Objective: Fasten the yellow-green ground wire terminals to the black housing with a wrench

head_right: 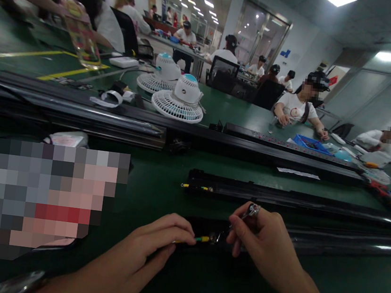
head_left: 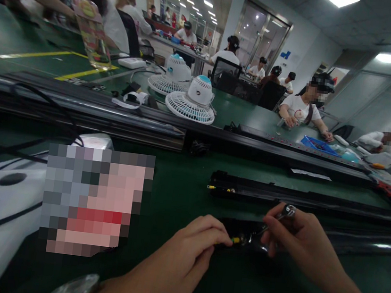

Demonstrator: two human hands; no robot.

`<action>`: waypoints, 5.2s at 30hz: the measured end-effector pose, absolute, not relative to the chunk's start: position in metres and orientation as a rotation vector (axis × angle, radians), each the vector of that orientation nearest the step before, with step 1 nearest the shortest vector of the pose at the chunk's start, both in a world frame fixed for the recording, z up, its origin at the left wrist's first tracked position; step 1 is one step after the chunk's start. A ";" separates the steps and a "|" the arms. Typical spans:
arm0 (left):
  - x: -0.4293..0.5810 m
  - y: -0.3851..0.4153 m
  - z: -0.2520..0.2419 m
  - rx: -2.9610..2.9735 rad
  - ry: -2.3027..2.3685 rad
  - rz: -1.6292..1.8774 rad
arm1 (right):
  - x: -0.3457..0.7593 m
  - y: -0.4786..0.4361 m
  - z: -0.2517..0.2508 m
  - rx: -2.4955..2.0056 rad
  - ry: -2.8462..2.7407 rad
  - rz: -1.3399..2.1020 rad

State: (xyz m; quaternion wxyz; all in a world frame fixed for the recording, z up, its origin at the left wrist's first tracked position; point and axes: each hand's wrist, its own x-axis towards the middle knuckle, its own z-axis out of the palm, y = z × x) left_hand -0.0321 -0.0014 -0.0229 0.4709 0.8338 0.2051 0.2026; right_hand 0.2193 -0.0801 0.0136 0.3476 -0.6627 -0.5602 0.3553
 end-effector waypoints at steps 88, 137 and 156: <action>-0.033 -0.004 -0.022 2.039 0.502 0.511 | 0.217 -0.068 0.021 -1.812 -1.616 0.957; -0.031 -0.004 -0.023 2.038 0.522 0.508 | 0.203 -0.080 0.020 -1.781 -1.609 0.914; -0.032 -0.003 -0.024 2.034 0.511 0.523 | 0.209 -0.085 0.018 -1.854 -1.830 0.646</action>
